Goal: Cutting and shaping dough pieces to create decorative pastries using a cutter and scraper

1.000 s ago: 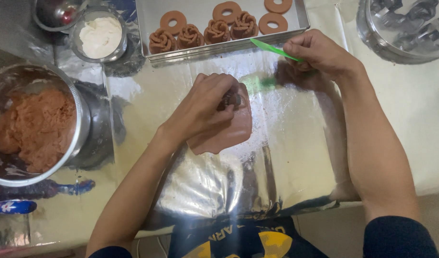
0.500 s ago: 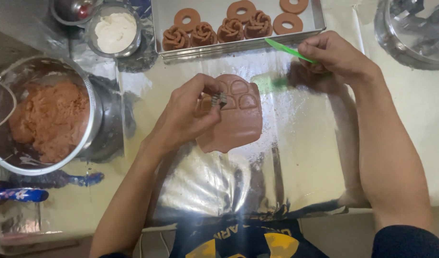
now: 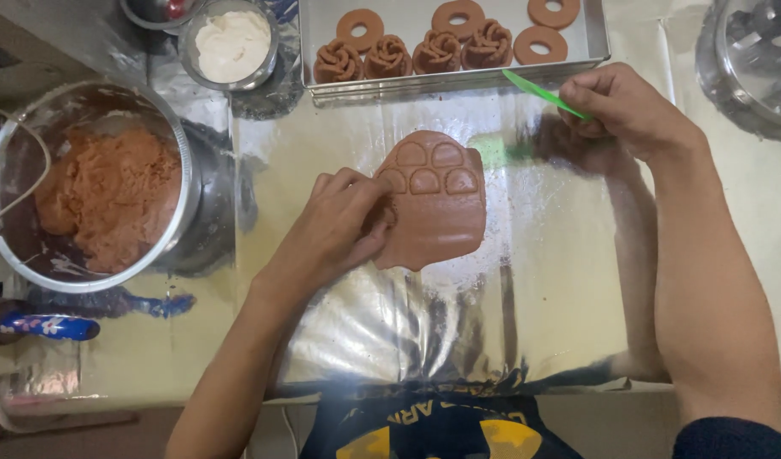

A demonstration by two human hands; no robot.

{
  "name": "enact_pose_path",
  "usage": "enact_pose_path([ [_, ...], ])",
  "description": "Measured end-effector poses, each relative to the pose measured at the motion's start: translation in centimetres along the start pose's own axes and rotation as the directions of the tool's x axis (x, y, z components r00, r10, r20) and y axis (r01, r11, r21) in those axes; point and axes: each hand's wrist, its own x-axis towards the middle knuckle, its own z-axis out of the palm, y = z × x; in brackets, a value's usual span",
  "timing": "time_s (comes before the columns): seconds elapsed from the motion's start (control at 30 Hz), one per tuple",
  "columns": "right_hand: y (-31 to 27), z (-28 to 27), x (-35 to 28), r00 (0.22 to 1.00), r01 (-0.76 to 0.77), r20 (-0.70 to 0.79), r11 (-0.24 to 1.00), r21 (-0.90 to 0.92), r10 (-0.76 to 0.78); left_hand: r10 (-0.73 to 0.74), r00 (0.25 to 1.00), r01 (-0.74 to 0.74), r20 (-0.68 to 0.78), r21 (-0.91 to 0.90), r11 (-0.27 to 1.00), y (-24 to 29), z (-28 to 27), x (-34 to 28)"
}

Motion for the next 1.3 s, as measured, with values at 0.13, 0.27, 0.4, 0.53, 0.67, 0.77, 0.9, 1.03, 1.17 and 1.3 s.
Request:
enact_pose_path([
  [0.13, 0.7, -0.4, 0.2, 1.000, -0.015, -0.002, 1.000, 0.010, 0.015, -0.021, 1.000, 0.020, -0.009, -0.050, 0.999, -0.4, 0.0, -0.3],
  [0.27, 0.4, -0.4, 0.1, 1.000, -0.011, 0.001, 1.000, -0.001, 0.011, -0.029, 1.000, 0.029, -0.005, -0.075, 0.997, -0.5, 0.0, -0.5],
  [0.4, 0.5, -0.4, 0.0, 0.999, -0.032, -0.007, 0.999, 0.009, 0.032, -0.014, 1.000, 0.013, -0.015, -0.070, 0.997, -0.8, 0.2, -0.7],
  [0.53, 0.5, -0.4, 0.1, 1.000, -0.022, -0.007, 1.000, 0.000, 0.022, -0.038, 0.999, 0.037, -0.007, -0.100, 0.994, -1.0, 0.2, -0.8],
  [0.67, 0.7, -0.2, 0.0, 0.999, -0.043, -0.015, 0.999, -0.027, 0.043, -0.031, 0.999, 0.030, -0.016, -0.074, 0.997, -1.2, 0.5, -0.9],
  [0.77, -1.8, 1.6, -0.3, 0.999, -0.034, -0.024, 0.990, -0.138, 0.031, -0.054, 0.997, 0.046, -0.051, -0.135, 0.990, -1.0, -0.4, -0.9],
  [0.9, -4.3, 5.2, -0.2, 0.999, 0.034, 0.013, 0.954, -0.298, -0.031, -0.244, 0.963, 0.208, -0.114, -0.260, 0.943, -0.2, -2.6, -1.0],
  [1.03, -6.9, 10.2, -1.0, 0.998, 0.049, -0.007, 0.863, -0.503, -0.061, -0.239, 0.927, 0.178, -0.290, -0.219, 0.959, -1.1, -3.1, -0.3],
  [1.17, -5.7, 13.4, -1.2, 0.995, 0.076, 0.017, 0.668, -0.741, -0.094, -0.192, 0.912, 0.188, -0.362, -0.048, 0.981, -0.9, -1.9, 2.1],
  [1.3, -4.3, 15.0, -0.7, 0.997, 0.051, 0.024, 0.415, -0.908, -0.071, -0.006, 0.894, 0.209, -0.448, 0.405, 0.890, -1.6, 0.9, 4.6],
])
